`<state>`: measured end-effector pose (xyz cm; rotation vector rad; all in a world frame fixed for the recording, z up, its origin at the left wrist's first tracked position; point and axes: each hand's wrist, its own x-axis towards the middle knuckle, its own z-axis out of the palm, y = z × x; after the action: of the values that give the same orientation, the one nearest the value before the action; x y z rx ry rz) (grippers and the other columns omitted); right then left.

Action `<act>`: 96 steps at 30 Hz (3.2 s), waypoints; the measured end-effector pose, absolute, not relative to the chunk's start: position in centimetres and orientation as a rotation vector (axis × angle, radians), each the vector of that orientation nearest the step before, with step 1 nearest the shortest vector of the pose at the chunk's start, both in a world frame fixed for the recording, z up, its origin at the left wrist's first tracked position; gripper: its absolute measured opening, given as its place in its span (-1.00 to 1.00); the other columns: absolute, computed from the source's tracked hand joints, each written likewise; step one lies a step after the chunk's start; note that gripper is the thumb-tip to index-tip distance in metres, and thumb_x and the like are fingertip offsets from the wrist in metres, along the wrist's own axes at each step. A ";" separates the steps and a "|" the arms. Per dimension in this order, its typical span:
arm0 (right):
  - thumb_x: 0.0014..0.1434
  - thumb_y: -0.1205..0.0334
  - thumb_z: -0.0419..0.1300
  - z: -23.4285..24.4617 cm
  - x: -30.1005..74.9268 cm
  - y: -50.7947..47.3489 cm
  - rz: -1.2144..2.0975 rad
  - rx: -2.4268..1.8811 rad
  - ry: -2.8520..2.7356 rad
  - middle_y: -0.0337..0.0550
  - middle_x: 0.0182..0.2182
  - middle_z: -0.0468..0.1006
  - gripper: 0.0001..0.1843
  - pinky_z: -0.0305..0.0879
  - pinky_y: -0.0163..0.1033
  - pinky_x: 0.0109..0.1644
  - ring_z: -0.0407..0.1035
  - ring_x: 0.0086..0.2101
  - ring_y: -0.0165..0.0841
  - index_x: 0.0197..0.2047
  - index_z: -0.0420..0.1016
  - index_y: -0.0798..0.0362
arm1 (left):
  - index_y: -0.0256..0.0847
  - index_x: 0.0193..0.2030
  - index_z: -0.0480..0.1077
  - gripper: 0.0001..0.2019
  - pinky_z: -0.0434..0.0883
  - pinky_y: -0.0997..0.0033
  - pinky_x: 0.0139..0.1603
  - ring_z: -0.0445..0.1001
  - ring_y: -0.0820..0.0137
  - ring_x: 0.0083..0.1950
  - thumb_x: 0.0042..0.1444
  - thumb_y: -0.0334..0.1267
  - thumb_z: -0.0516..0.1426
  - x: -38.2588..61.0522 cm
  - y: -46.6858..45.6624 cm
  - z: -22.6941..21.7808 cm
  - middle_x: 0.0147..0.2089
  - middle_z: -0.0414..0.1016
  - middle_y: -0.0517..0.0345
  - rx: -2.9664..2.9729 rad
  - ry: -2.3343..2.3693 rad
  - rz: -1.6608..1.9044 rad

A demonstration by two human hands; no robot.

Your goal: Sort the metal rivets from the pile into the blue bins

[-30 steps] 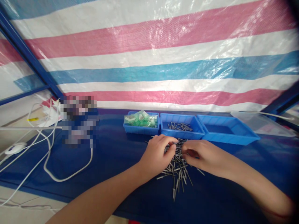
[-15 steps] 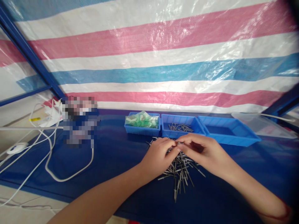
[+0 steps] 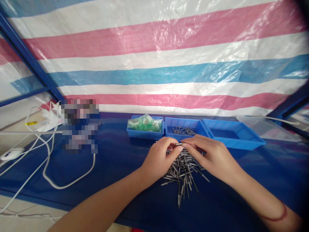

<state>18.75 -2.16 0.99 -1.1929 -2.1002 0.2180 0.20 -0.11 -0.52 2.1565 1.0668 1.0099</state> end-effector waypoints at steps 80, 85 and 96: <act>0.26 0.12 0.06 1.3 18.6 -2.6 0.532 -1.186 -2.009 -0.33 -0.58 0.13 -0.78 0.11 -0.34 -0.49 0.10 -0.54 -0.45 -0.33 0.42 0.02 | -0.23 -0.39 0.41 -0.79 0.30 0.47 -0.21 0.41 0.42 -0.26 0.25 -0.29 0.04 0.6 -0.2 -0.3 -0.32 0.47 0.15 2.254 0.899 0.908; 0.23 0.15 0.11 1.0 18.5 -2.7 0.407 -1.184 -1.983 -0.34 -0.56 0.11 -0.86 0.13 -0.32 -0.47 0.10 -0.54 -0.45 -0.27 0.41 0.02 | -0.22 -0.30 0.43 -0.83 0.29 0.45 -0.23 0.40 0.42 -0.30 0.24 -0.25 0.05 0.6 0.0 -0.4 -0.36 0.46 0.17 2.238 0.930 0.931; 0.25 0.25 0.06 1.8 18.5 -3.1 0.245 -1.107 -2.079 -0.28 -0.54 0.25 -0.88 0.20 -0.29 -0.41 0.20 -0.52 -0.43 -0.27 0.42 0.02 | -0.22 -0.25 0.43 -0.90 0.32 0.43 -0.21 0.41 0.41 -0.29 0.19 -0.30 0.08 0.6 0.1 -0.4 -0.33 0.47 0.16 2.257 0.923 0.931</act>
<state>18.52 -3.08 1.75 -1.1072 -2.0792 0.2447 0.59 0.13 -0.40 2.2572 0.9235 0.9314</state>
